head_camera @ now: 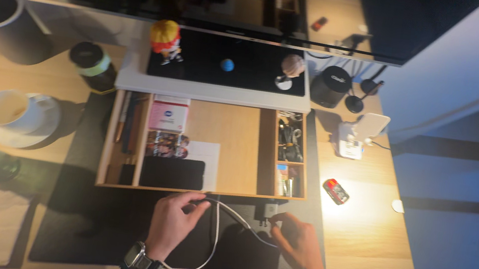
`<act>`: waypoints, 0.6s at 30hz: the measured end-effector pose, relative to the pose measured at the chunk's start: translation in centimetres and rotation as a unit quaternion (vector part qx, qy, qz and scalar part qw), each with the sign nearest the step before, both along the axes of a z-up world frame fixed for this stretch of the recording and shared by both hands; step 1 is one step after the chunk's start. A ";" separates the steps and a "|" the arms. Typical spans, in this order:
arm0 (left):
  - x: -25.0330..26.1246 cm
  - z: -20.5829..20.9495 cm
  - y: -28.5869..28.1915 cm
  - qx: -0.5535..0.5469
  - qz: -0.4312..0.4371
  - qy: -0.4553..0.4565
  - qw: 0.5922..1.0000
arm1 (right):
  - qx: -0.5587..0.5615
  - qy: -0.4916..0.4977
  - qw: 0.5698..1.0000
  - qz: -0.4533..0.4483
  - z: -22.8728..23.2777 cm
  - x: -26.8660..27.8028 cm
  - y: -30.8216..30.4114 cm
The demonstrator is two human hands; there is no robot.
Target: The person organizes a desk by moving a water bottle and a newspaper, then handling a small white object and a smartphone. They open a drawer, retrieve a notepad and a USB cable, and place them back inside. The person then picks up a small metallic object and a white cable, coiling the cable before placing it in the drawer.
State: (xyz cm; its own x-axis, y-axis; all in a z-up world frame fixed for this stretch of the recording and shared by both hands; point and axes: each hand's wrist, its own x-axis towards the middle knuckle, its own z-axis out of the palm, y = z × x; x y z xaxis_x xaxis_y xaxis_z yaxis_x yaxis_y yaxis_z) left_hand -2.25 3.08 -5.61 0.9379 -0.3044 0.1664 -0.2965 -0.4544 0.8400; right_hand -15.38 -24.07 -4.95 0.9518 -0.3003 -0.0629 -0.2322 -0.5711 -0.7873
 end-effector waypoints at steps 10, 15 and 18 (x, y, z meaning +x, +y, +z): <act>0.5 0.4 -0.9 0.118 0.056 -0.019 0.991 | -0.137 -0.037 0.980 -0.139 -0.5 3.5 -1.0; 1.1 1.4 1.2 0.131 0.044 -0.121 0.983 | -0.211 -0.094 0.971 -0.062 0.0 3.4 -2.2; 1.1 1.5 1.6 0.085 0.047 -0.174 0.980 | -0.171 -0.131 0.976 -0.043 0.6 3.0 -2.1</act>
State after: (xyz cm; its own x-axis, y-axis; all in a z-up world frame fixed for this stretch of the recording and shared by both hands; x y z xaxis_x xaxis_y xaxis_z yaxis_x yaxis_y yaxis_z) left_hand -1.14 4.66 -4.15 0.8583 -0.2707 0.4359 -0.5022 -0.6179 0.6050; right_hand -12.43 -26.22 -4.39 0.8924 -0.3399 0.2966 -0.1067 -0.7979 -0.5932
